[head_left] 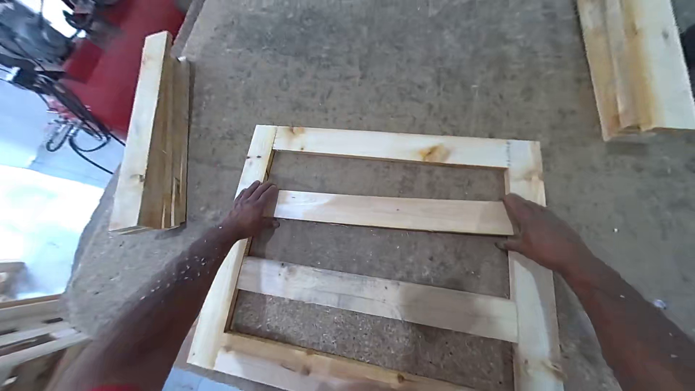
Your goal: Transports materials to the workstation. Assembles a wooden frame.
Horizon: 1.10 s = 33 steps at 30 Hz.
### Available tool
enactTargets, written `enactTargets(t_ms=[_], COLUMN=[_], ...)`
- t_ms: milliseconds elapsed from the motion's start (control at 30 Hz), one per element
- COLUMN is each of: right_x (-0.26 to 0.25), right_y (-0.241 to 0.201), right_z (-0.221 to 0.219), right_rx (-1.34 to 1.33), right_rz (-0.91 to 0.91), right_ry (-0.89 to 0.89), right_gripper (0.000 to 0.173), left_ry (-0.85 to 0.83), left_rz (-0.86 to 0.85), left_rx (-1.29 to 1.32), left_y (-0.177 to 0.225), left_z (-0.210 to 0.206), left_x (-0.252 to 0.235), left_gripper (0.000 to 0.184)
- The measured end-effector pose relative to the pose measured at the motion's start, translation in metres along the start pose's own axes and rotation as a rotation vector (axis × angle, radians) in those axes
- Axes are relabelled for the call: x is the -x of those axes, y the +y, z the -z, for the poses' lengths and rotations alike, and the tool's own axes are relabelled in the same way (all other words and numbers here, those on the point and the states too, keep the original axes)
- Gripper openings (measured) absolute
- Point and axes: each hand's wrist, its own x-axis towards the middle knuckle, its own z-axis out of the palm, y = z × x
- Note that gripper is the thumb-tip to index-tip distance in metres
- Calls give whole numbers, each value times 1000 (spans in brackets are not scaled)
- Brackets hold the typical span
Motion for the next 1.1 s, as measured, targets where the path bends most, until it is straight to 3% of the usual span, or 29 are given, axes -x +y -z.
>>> enactTargets(t_ms=[100, 233, 667, 833, 933, 1100], right_x=[-14, -9, 4, 11, 14, 13], right_y=[4, 5, 5, 0, -21, -33], right_z=[5, 9, -8, -13, -22, -63], right_rx=[-1, -83, -66, 33, -3, 30], right_rz=[0, -35, -25, 15, -97, -155], right_ry=[-26, 7, -29, -77, 39, 211], right_gripper=[100, 97, 92, 100, 118, 112], left_ry=[-70, -55, 44, 58, 115, 222], left_rz=[-25, -60, -146, -203, -70, 64], left_rx=[-24, -7, 60, -31, 12, -34], left_y=[-2, 2, -18, -22, -6, 14], left_z=[17, 37, 0, -17, -23, -40], left_x=[-21, -28, -21, -16, -14, -13], left_gripper=[93, 88, 90, 108, 112, 108])
